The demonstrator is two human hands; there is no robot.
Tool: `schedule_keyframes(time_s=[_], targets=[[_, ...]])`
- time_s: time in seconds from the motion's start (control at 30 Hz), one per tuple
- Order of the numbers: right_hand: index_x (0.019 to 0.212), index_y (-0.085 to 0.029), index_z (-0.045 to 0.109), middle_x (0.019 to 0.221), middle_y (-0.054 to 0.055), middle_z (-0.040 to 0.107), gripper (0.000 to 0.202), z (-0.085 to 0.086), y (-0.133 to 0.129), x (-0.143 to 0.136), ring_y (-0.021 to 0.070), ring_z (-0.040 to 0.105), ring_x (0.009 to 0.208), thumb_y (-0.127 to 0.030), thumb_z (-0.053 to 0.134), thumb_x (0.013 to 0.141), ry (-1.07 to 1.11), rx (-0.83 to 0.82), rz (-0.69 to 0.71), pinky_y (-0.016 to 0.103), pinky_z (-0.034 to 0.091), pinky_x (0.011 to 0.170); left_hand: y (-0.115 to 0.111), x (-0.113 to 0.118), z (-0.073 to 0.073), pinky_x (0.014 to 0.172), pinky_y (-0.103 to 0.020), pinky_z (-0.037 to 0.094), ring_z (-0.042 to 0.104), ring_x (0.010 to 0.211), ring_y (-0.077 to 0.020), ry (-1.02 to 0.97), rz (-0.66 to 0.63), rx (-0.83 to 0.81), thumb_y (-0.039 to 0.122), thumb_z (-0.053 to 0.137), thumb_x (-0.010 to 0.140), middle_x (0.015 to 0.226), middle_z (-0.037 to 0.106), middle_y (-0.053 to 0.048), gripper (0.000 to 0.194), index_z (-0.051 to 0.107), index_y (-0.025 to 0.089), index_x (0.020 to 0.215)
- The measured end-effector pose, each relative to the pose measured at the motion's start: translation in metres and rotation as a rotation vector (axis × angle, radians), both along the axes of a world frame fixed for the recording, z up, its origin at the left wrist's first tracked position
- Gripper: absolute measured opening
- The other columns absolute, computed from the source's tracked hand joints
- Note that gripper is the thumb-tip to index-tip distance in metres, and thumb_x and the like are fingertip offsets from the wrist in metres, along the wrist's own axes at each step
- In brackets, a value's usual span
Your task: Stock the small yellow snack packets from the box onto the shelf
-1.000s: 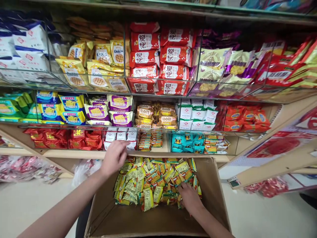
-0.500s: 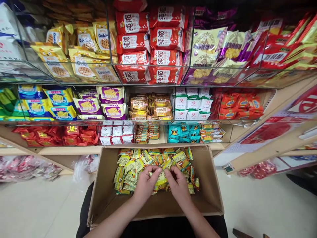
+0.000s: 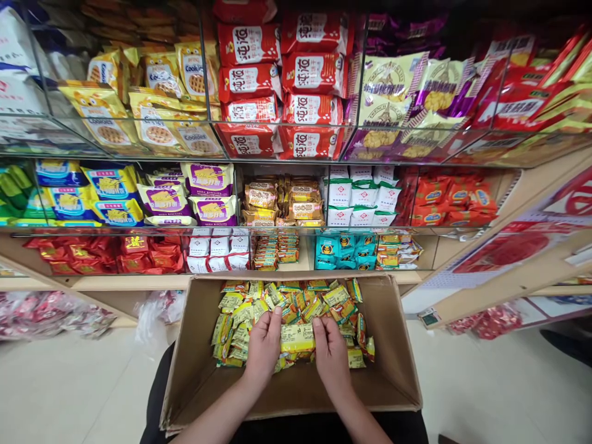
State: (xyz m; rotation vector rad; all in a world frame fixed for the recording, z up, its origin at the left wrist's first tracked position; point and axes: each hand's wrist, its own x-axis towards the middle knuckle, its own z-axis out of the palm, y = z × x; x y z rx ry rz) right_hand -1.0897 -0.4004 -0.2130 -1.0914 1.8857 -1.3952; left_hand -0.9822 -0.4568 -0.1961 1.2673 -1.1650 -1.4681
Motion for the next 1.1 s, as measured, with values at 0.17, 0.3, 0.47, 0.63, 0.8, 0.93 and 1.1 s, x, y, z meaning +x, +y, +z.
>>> schedule_keyframes(time_s=[0.17, 0.3, 0.47, 0.63, 0.8, 0.93, 1.1], targets=[[0.072, -0.019, 0.042, 0.064, -0.001, 0.046, 0.027, -0.001, 0.000, 0.003, 0.0122, 0.043, 0.059, -0.040, 0.032, 0.086, 0.022, -0.045, -0.055, 0.022, 0.034, 0.056, -0.003, -0.002, 0.003, 0.049, -0.022, 0.028, 0.030, 0.048, -0.0084, 0.000, 0.053, -0.025, 0.048, 0.052, 0.071, 0.050, 0.033, 0.006, 0.037, 0.036, 0.020, 0.055], [0.071, -0.019, 0.043, 0.063, -0.001, 0.047, 0.026, 0.002, 0.001, 0.001, 0.0116, 0.044, 0.058, -0.037, 0.032, 0.086, 0.068, -0.083, -0.080, 0.022, 0.036, 0.055, -0.008, -0.005, 0.000, 0.050, -0.023, 0.031, 0.038, 0.051, -0.0100, 0.058, 0.054, 0.031, 0.051, 0.052, 0.070, 0.054, 0.042, 0.005, 0.035, 0.043, 0.020, 0.059], [0.080, -0.018, 0.052, 0.073, 0.003, 0.053, 0.013, 0.007, 0.003, -0.012, 0.0129, 0.049, 0.068, -0.024, 0.041, 0.084, 0.446, -0.291, -0.035, 0.025, 0.040, 0.063, -0.003, -0.004, 0.006, 0.057, -0.023, 0.038, 0.048, 0.060, -0.0116, 0.114, 0.028, 0.294, 0.054, 0.054, 0.067, 0.064, 0.050, 0.003, 0.033, 0.052, 0.021, 0.075], [0.089, -0.022, 0.059, 0.085, 0.005, 0.056, 0.013, 0.013, 0.013, -0.009, 0.0157, 0.049, 0.080, -0.022, 0.051, 0.079, 0.711, -0.402, 0.240, 0.029, 0.041, 0.070, 0.004, -0.003, 0.028, 0.047, -0.020, 0.036, 0.056, 0.063, -0.0127, 0.518, -0.328, 0.695, 0.053, 0.044, 0.075, 0.081, 0.061, -0.002, 0.041, 0.051, 0.023, 0.102], [0.086, -0.021, 0.058, 0.097, 0.007, 0.053, 0.010, 0.011, 0.025, 0.001, 0.0195, 0.047, 0.095, -0.022, 0.052, 0.078, 0.501, -0.392, 0.288, 0.036, 0.039, 0.082, -0.002, 0.001, 0.032, 0.054, -0.025, 0.043, 0.061, 0.067, -0.0156, 0.653, -0.310, 0.667, 0.038, 0.045, 0.078, 0.086, 0.065, -0.004, 0.035, 0.049, 0.022, 0.110], [0.088, -0.016, 0.053, 0.080, 0.005, 0.055, 0.016, 0.007, 0.021, 0.002, 0.0137, 0.052, 0.071, -0.028, 0.046, 0.081, -0.013, -0.195, 0.077, 0.026, 0.045, 0.062, -0.004, 0.002, 0.031, 0.068, -0.028, 0.045, 0.062, 0.075, -0.0163, 0.675, -0.294, 0.627, 0.036, 0.044, 0.079, 0.092, 0.065, -0.003, 0.035, 0.047, 0.023, 0.112], [0.084, -0.015, 0.053, 0.074, 0.003, 0.055, 0.023, 0.003, 0.015, 0.007, 0.0118, 0.051, 0.061, -0.037, 0.051, 0.077, -0.357, -0.068, 0.133, 0.024, 0.046, 0.057, 0.005, -0.001, 0.031, 0.071, -0.028, 0.044, 0.060, 0.081, -0.0161, 0.621, -0.277, 0.587, 0.035, 0.050, 0.077, 0.096, 0.064, -0.003, 0.036, 0.045, 0.024, 0.110]])
